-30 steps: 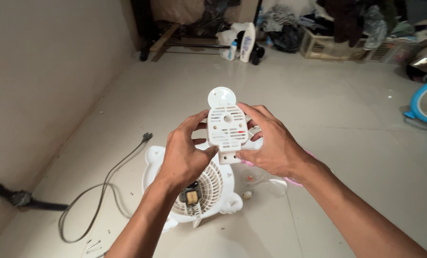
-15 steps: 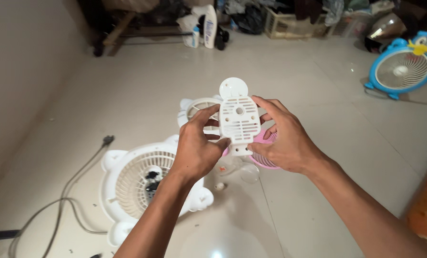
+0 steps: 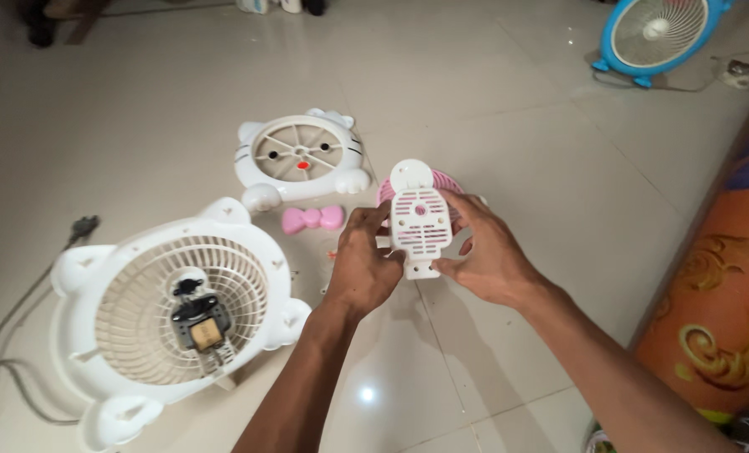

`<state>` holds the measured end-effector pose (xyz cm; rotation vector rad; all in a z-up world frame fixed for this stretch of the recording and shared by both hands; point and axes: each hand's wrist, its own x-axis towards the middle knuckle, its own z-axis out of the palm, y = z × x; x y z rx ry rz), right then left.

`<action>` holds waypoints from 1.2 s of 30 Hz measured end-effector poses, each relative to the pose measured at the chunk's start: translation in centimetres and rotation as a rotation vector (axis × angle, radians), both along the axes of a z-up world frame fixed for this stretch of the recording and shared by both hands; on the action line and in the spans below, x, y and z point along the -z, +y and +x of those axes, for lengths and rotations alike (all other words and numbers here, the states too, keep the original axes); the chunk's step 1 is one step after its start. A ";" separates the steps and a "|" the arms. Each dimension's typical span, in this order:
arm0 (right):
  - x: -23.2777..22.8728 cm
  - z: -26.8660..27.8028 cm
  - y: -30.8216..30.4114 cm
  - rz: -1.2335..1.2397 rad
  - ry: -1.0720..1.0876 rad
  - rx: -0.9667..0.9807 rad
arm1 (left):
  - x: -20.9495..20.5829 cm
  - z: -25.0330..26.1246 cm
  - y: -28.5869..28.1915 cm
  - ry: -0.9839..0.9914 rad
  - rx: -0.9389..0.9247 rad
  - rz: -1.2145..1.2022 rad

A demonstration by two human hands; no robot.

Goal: The person disassembles a white cat-shaped electric fan by removing screws and detaching the motor housing, then reassembles it by reattaching the housing and tightening the screws. The task is performed on a tiled floor with scattered fan parts and tools.

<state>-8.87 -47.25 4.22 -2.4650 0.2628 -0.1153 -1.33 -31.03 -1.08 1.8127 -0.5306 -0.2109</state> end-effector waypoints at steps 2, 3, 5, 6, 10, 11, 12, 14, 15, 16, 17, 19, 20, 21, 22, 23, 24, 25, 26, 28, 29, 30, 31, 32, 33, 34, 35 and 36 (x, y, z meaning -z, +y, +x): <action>1.8 -0.5 -0.6 0.009 0.029 0.024 | 2.0 -0.2 -1.0 0.002 0.014 0.007; 2.6 -0.6 -0.8 0.015 0.042 0.031 | 2.9 -0.3 -1.3 0.001 0.016 0.013; 4.2 -1.1 -1.4 0.029 0.077 0.058 | 4.6 -0.7 -1.9 0.006 0.038 0.027; 5.0 -1.3 -1.6 0.039 0.095 0.071 | 5.3 -1.0 -2.1 0.010 0.049 0.036; 8.0 -2.3 -2.5 0.041 0.159 0.117 | 7.5 -2.2 -2.8 0.042 0.079 0.098; 8.7 -2.5 -2.7 0.039 0.170 0.126 | 7.8 -2.5 -3.0 0.066 0.085 0.136; 9.3 -2.6 -2.9 0.037 0.180 0.134 | 8.0 -2.7 -3.3 0.090 0.091 0.174; 10.5 -2.8 -3.3 0.003 0.200 0.138 | 8.4 -3.2 -3.6 0.127 0.115 0.190; 11.2 -3.0 -3.4 -0.012 0.212 0.142 | 8.6 -3.5 -3.7 0.147 0.129 0.199; 11.8 -3.2 -3.5 0.011 0.218 0.148 | 8.7 -3.7 -3.8 0.171 0.138 0.218; 12.3 -3.3 -3.6 0.031 0.221 0.153 | 8.8 -3.9 -3.9 0.190 0.146 0.234; 13.0 -3.3 -3.7 0.043 0.239 0.166 | 9.0 -4.0 -4.2 0.197 0.153 0.262; 13.2 -3.2 -3.8 0.035 0.253 0.174 | 9.1 -4.1 -4.3 0.185 0.151 0.274; 13.6 -3.4 -3.7 0.031 0.274 0.181 | 9.3 -4.4 -4.2 0.178 0.149 0.290; 13.8 -3.4 -3.7 0.031 0.272 0.183 | 9.5 -4.5 -4.2 0.150 0.146 0.276; 13.9 -3.4 -3.8 0.029 0.269 0.184 | 9.8 -4.5 -4.1 0.123 0.141 0.261; 14.0 -3.5 -3.8 0.027 0.267 0.185 | 10.0 -4.6 -4.1 0.095 0.136 0.246; 14.0 -3.4 -4.0 0.029 0.275 0.183 | 10.2 -4.5 -4.2 0.114 0.145 0.249; 13.9 -3.3 -4.1 0.031 0.282 0.182 | 10.3 -4.4 -4.2 0.133 0.155 0.252; 13.9 -3.4 -4.1 0.033 0.296 0.180 | 10.9 -4.4 -4.2 0.142 0.163 0.255; 13.9 -3.4 -4.2 0.030 0.299 0.180 | 11.1 -4.3 -4.3 0.129 0.161 0.254; 13.9 -3.4 -4.2 0.028 0.301 0.180 | 11.4 -4.2 -4.4 0.115 0.160 0.252; 14.0 -3.5 -4.2 0.033 0.295 0.177 | 11.7 -4.2 -4.4 0.088 0.148 0.252; 14.1 -3.5 -4.2 0.038 0.288 0.174 | 12.0 -4.2 -4.4 0.061 0.137 0.252; 14.2 -3.6 -4.3 0.043 0.280 0.171 | 12.2 -4.1 -4.5 0.033 0.126 0.251; 14.2 -3.6 -4.4 0.039 0.276 0.167 | 12.3 -4.1 -4.4 0.061 0.117 0.261; 14.2 -3.7 -4.5 0.035 0.273 0.164 | 12.4 -4.1 -4.3 0.091 0.109 0.272; 14.2 -3.7 -4.6 0.031 0.271 0.161 | 12.4 -4.1 -4.3 0.120 0.101 0.283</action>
